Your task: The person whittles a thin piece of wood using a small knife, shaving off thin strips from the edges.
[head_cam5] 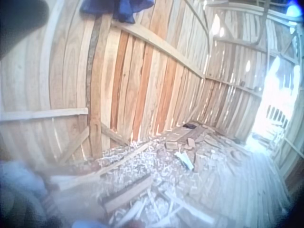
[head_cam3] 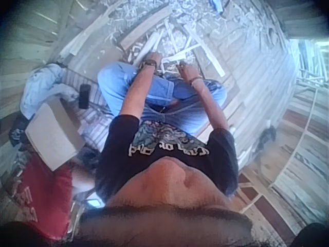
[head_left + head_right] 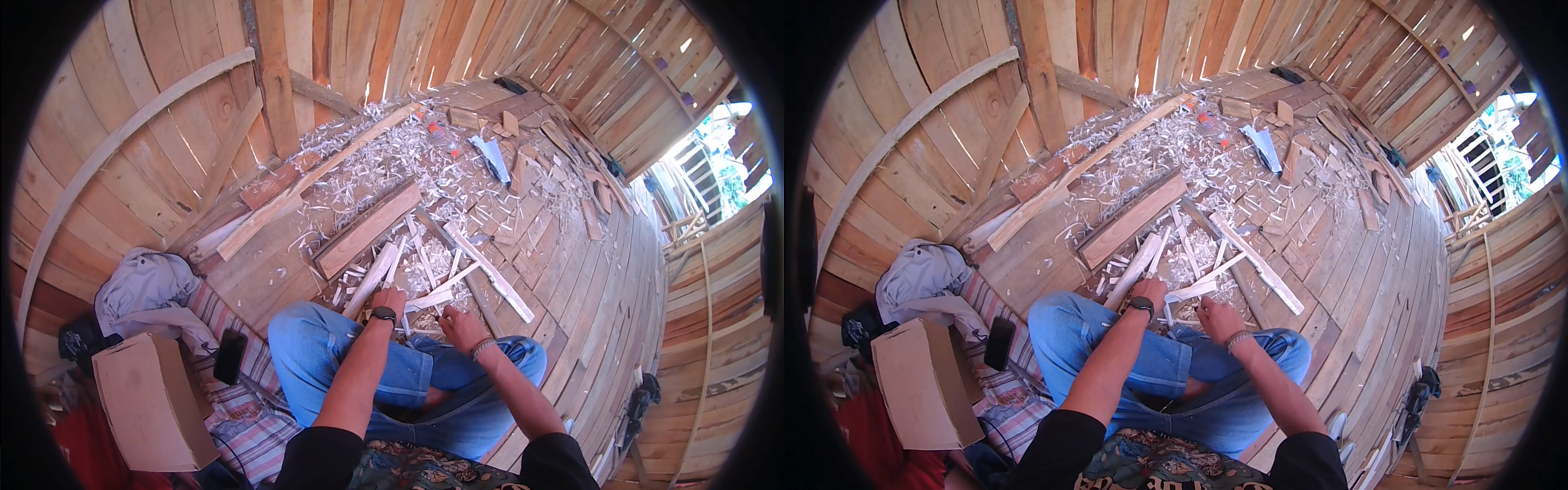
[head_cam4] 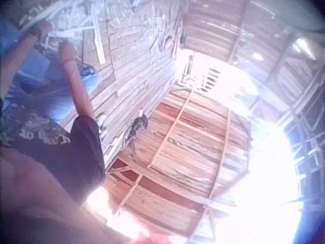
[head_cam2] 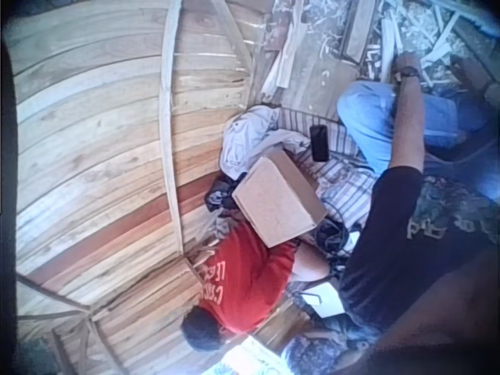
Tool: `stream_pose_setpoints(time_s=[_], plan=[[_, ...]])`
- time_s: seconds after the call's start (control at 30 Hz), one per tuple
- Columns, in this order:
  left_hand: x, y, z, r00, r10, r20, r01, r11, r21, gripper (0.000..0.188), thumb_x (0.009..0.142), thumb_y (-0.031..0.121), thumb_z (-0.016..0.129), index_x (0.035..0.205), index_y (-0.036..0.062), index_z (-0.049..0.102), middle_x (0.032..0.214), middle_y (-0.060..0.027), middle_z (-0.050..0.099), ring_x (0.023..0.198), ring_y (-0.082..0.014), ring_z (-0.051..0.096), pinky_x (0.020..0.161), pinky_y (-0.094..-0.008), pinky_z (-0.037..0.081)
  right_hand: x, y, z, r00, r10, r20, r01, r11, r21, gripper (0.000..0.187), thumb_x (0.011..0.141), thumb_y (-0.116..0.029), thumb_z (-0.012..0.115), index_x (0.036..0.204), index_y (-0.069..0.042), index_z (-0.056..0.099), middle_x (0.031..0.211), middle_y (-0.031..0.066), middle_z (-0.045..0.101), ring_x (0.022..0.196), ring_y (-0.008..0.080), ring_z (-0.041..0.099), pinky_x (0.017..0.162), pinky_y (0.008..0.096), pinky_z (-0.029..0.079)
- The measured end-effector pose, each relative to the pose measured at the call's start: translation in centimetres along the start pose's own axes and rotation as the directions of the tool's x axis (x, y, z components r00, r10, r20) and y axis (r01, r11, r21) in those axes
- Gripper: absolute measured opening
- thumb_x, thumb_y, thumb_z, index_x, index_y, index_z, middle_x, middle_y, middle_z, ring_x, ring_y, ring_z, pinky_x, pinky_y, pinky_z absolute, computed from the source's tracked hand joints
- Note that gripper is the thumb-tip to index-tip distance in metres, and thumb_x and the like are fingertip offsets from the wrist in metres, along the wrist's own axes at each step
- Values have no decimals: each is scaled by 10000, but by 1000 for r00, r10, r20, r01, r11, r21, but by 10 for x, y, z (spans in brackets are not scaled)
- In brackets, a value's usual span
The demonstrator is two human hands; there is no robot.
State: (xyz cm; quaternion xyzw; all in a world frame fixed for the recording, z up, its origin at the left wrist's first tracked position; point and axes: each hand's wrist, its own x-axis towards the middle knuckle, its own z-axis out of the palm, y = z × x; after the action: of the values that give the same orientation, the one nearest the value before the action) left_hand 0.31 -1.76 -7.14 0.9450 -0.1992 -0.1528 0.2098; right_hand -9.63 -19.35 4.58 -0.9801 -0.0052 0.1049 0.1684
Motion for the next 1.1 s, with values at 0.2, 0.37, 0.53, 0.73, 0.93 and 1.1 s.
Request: stream_pose_setpoints(time_s=[0.2, 0.37, 0.53, 0.73, 0.93, 1.1], plan=[[-4, 2, -7, 1000, 8, 15, -8, 1000, -1, 154, 756, 76, 636, 878, 19, 711, 954, -211, 678, 914, -361, 667, 775, -460, 542, 13, -8, -33, 986, -110, 122, 128, 981, -149, 213, 894, -343, 573, 935, -135, 598, 722, 195, 647, 729, 403, 641, 647, 523, 509], [1, 0, -1, 1000, 4, 29, -4, 1000, 18, 171, 793, 90, 593, 900, 24, 710, 975, -197, 677, 926, -348, 662, 780, -445, 545, 35, 1, -45, 966, -144, 215, 198, 947, -253, 215, 886, -368, 574, 940, -161, 596, 708, 166, 652, 724, 376, 651, 641, 514, 513], [2, 2, 1, 1000, 9, 30, -8, 1000, -11, 168, 719, 103, 705, 867, 24, 709, 948, -192, 681, 917, -348, 663, 779, -441, 544, 44, 9, -39, 965, -165, 205, 205, 959, -195, 222, 890, -341, 559, 935, -125, 578, 711, 194, 644, 724, 401, 640, 650, 530, 504], [2, -4, 6, 1000, -14, 1, 15, 1000, -5, 177, 682, 102, 746, 845, 42, 714, 946, -189, 679, 906, -343, 662, 790, -435, 540, 18, -5, -10, 995, -13, 99, 25, 992, -126, 212, 904, -288, 525, 974, -88, 531, 735, 230, 645, 716, 436, 635, 647, 552, 506], [3, -4, 12, 999, -27, -40, 26, 999, -25, 135, 693, 113, 743, 814, 57, 720, 922, -189, 683, 894, -343, 663, 785, -433, 538, -2, -5, 26, 990, 142, -9, -142, 989, -48, 237, 912, -301, 528, 952, -68, 528, 749, 247, 641, 728, 451, 627, 670, 558, 496], [5, -7, 12, 999, -48, -9, 48, 997, -58, 149, 702, 127, 746, 841, 76, 728, 935, -181, 685, 903, -344, 663, 777, -435, 540, -11, -7, 20, 991, 134, -26, -135, 990, -41, 223, 917, -328, 515, 994, -119, 535, 755, 241, 648, 737, 443, 638, 656, 558, 507]])
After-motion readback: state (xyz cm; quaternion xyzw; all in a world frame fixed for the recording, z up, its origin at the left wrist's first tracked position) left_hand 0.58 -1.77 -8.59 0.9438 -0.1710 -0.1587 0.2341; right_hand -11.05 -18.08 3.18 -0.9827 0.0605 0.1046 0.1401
